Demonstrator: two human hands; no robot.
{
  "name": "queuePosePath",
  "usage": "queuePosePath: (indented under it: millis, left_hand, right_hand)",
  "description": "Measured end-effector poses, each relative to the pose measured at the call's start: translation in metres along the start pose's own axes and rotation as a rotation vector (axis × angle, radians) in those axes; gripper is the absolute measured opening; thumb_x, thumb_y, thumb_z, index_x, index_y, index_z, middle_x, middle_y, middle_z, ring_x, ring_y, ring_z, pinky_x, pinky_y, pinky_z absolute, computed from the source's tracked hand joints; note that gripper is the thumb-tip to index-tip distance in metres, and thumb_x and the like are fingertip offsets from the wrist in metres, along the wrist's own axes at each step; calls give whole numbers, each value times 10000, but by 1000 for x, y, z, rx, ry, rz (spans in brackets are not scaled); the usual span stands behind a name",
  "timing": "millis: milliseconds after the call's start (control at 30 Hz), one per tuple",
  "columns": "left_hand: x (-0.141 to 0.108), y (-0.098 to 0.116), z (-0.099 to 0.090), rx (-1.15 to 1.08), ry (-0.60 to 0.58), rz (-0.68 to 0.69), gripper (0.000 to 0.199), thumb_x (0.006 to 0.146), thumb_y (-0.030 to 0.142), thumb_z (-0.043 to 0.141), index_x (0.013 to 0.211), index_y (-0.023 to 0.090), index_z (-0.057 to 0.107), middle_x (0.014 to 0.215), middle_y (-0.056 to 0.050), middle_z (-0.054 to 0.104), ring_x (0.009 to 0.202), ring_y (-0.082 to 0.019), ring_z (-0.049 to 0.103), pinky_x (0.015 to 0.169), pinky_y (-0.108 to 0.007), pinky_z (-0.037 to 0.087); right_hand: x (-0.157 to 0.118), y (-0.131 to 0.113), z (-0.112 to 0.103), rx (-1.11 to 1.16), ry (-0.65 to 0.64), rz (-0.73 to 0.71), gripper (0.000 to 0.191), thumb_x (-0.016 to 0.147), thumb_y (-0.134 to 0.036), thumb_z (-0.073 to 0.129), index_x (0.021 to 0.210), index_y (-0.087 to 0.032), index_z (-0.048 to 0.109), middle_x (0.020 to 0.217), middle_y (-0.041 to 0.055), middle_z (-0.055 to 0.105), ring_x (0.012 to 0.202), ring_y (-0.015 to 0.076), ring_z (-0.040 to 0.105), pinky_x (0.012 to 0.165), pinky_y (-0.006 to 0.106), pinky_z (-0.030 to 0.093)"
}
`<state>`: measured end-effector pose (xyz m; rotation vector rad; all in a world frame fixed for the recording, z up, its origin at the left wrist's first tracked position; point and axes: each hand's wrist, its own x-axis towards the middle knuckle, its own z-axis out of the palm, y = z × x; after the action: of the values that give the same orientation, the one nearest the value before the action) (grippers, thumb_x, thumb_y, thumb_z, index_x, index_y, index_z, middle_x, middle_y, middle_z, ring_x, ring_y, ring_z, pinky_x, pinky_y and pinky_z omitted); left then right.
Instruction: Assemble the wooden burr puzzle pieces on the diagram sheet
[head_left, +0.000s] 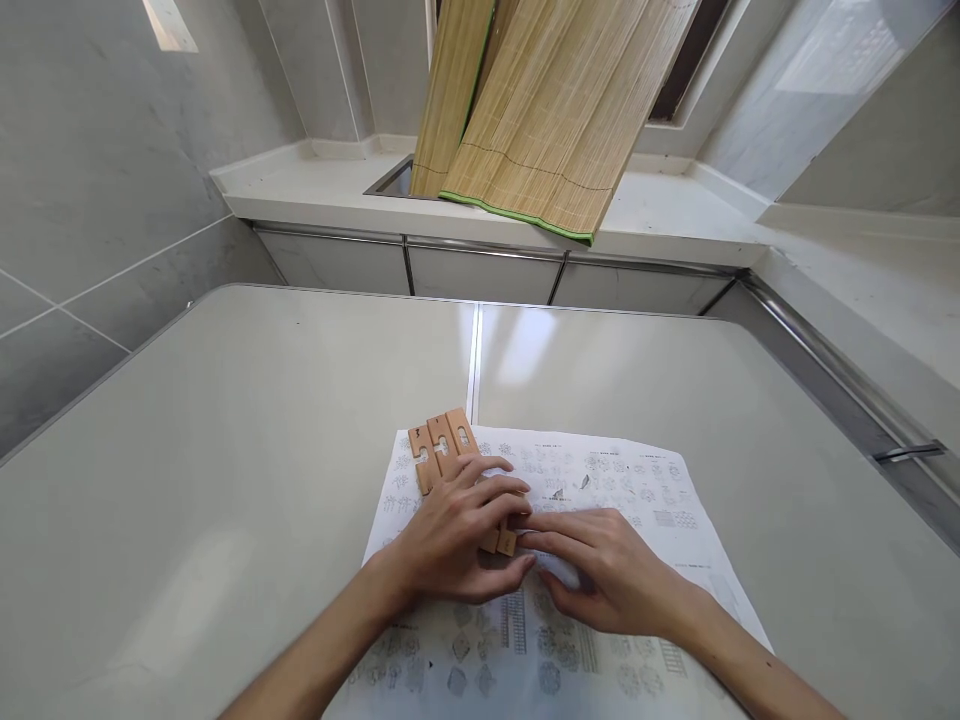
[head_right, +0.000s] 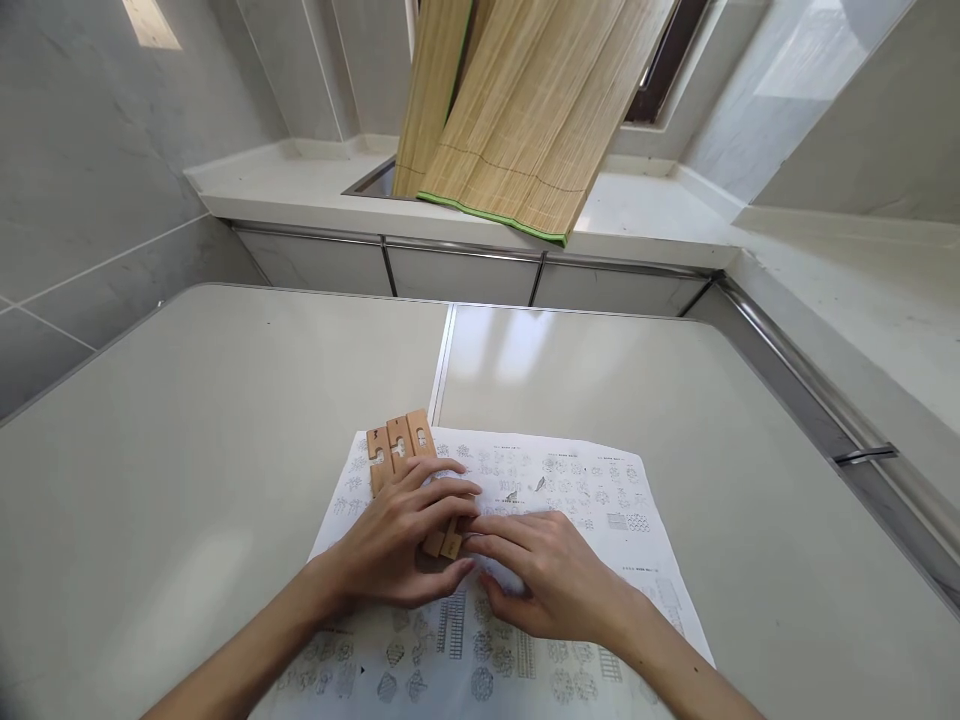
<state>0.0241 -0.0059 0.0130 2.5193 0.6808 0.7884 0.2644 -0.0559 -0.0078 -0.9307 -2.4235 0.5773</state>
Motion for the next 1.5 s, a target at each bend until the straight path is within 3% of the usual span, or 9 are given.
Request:
queuePosePath:
  millis: [200,267,367,467,567,700,1000,1267,1500]
  left_hand:
    - [4,-5,-11,-105,356,-210,166,1022,263,537,1083,229,688,1083,-67,761,1140,-259,635,1024,-458,519]
    - [3,-15,-16,-53,483,-319,259,1075,276,449,999,225,692,1017,-57,754,1097,-242,629,990,-427,516]
    - [0,-33,-25,50,577,-487,327,1090,306,414,948,226,697,1002,-48,744,1081,-236,617,964,-395,493]
    - [-5,-53,-34,100,635,-599,311,1073,335,445,926,232,699,1025,-46,743,1101,-236,611,978,-375,469]
    - [-10,-69,-38,65,669,-725,316,1052,381,466,917,236,713,1029,-50,741,1082,-244,613,957,-371,462]
    - [-13,-78,-35,-37,685,-817,325,1023,429,499,897,236,727,1029,-51,750,1070,-250,625,925,-363,463]
    - [-18,-78,-32,-77,721,-817,308,1003,417,514,873,225,717,1011,-53,755,1036,-249,651,957,-369,472]
    - [-23,-78,-32,-134,757,-809,317,993,436,511,866,221,706,997,-61,761,1014,-249,669,940,-371,488]
    - [-30,-75,-40,-198,732,-809,339,996,452,501,853,218,700,985,-58,772,982,-243,681,948,-365,497]
  right_hand:
    - [1,-2,-1,-22,-100,-9,520,917,-140,562,1420,-272,568,1472,106,666,1053,257,778,812,387,614]
    - [1,-3,1,-49,-111,-25,522,929,-134,544,1437,-255,551,1476,117,661,1016,243,779,790,380,608]
    - [1,-5,6,-110,-41,-75,490,965,-137,523,1446,-233,537,1459,122,670,923,220,770,695,352,582]
    - [0,-6,11,-170,69,-62,358,989,-139,520,1324,-230,607,1414,119,682,675,146,686,568,309,508]
    - [0,-4,15,-226,172,12,253,994,-128,519,1177,-231,659,1338,113,699,549,105,569,515,294,445]
    - [1,1,15,-249,160,75,280,1008,-148,507,1213,-254,667,1462,118,628,550,102,563,522,300,449]
    - [11,0,14,-254,-10,33,341,1017,-175,491,1317,-261,628,1594,120,539,691,153,688,613,330,518]
    - [34,-27,23,-311,-84,-11,400,1013,-195,521,1398,-266,605,1597,130,526,862,193,745,659,319,550]
    - [30,-47,23,-312,-68,2,447,1015,-163,488,1434,-290,581,1609,133,510,724,161,717,633,328,562]
